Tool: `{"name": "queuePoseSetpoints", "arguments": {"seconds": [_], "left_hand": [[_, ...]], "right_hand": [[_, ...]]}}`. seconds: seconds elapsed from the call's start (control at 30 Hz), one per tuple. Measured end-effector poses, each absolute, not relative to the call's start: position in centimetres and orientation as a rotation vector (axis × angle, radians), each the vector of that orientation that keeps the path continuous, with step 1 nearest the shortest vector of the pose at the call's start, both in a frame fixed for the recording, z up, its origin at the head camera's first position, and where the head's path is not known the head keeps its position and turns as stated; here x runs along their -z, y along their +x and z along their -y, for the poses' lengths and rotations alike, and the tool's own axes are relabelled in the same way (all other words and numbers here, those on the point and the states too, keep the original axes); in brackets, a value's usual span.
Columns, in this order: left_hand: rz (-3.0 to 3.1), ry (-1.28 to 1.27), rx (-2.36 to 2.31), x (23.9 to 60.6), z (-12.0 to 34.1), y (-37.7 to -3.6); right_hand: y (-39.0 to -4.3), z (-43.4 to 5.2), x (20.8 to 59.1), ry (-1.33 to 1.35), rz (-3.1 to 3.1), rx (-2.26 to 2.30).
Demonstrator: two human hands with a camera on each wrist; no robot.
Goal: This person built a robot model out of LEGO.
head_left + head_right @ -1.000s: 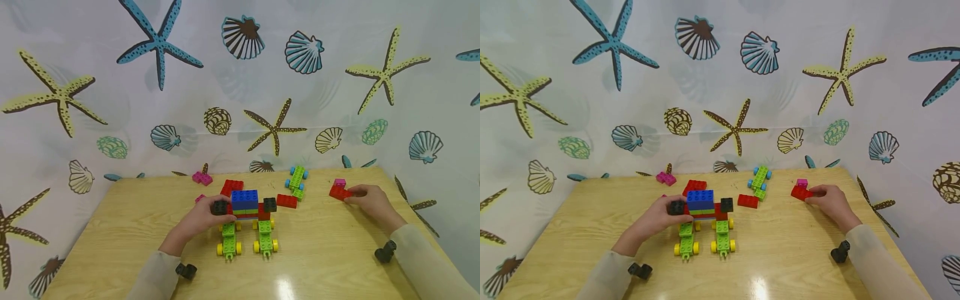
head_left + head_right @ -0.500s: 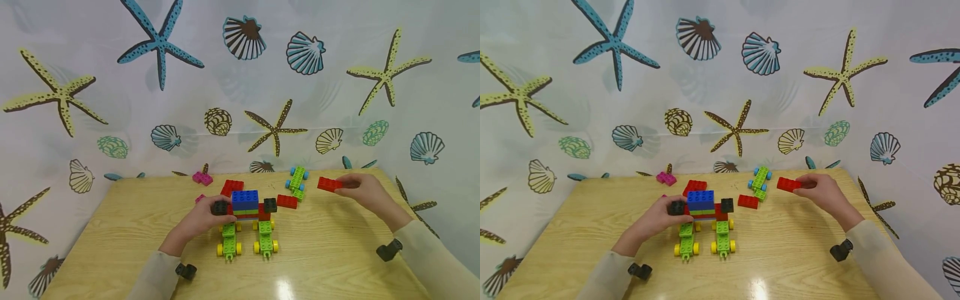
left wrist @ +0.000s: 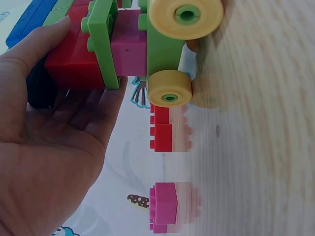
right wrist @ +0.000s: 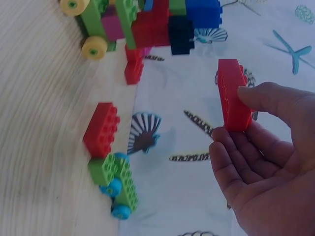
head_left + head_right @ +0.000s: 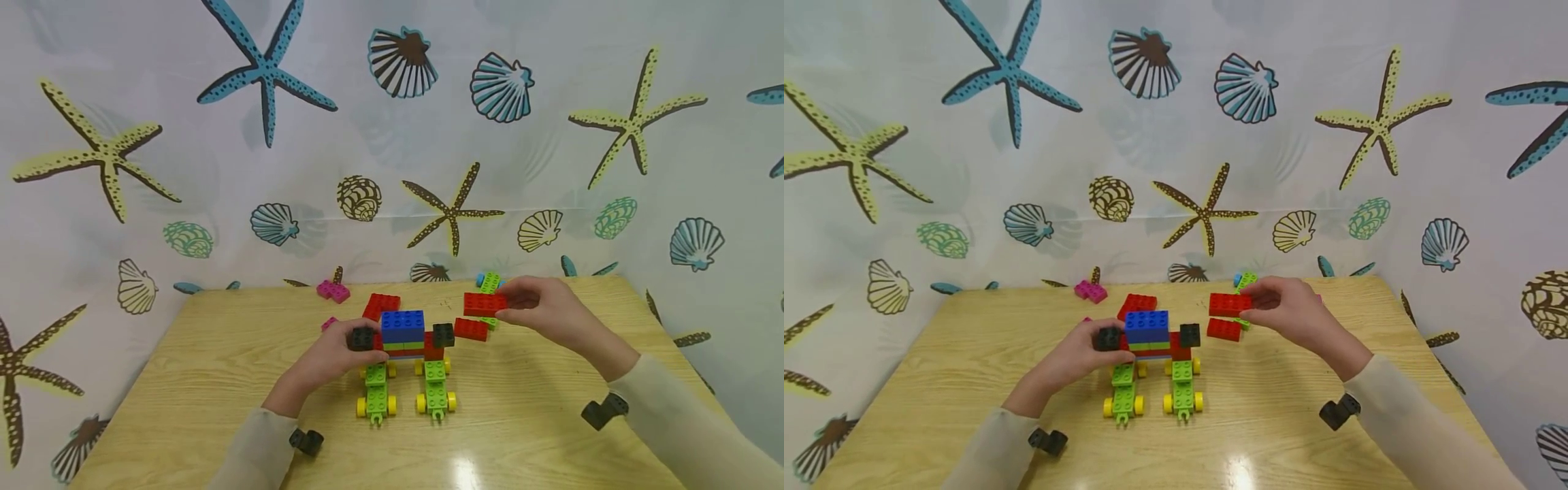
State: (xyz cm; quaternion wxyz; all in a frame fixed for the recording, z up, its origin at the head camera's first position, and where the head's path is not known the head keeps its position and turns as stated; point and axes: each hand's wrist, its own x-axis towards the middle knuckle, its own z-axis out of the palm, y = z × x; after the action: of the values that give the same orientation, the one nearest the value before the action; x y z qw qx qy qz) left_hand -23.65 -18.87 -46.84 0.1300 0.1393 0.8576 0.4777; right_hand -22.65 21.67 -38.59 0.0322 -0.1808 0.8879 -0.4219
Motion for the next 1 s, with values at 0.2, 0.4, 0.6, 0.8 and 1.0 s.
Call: {"name": "queuePoseSetpoints", "arguments": {"seconds": [0.2,0.4,0.6,0.8,1.0], "left_hand": [[-2.491,0.401,-1.396,46.9,18.9,-23.7],[-2.495,0.387,-1.389,46.8,18.9,-23.5],[-2.488,0.417,-1.396,46.7,18.8,-23.4],[-2.495,0.415,-1.391,46.7,18.8,-23.5],[-2.484,0.402,-1.394,46.8,18.9,-23.5]], "right_hand": [[-22.6,-19.5,37.7,-0.625,-2.694,1.31],[-22.8,-17.3,37.4,-0.666,-2.656,1.314],[-22.8,-15.5,37.2,-0.68,-2.589,1.33],[-22.7,-14.4,37.0,-0.702,-2.581,1.319],[-22.9,-13.9,37.2,-0.728,-2.538,1.349]]}}
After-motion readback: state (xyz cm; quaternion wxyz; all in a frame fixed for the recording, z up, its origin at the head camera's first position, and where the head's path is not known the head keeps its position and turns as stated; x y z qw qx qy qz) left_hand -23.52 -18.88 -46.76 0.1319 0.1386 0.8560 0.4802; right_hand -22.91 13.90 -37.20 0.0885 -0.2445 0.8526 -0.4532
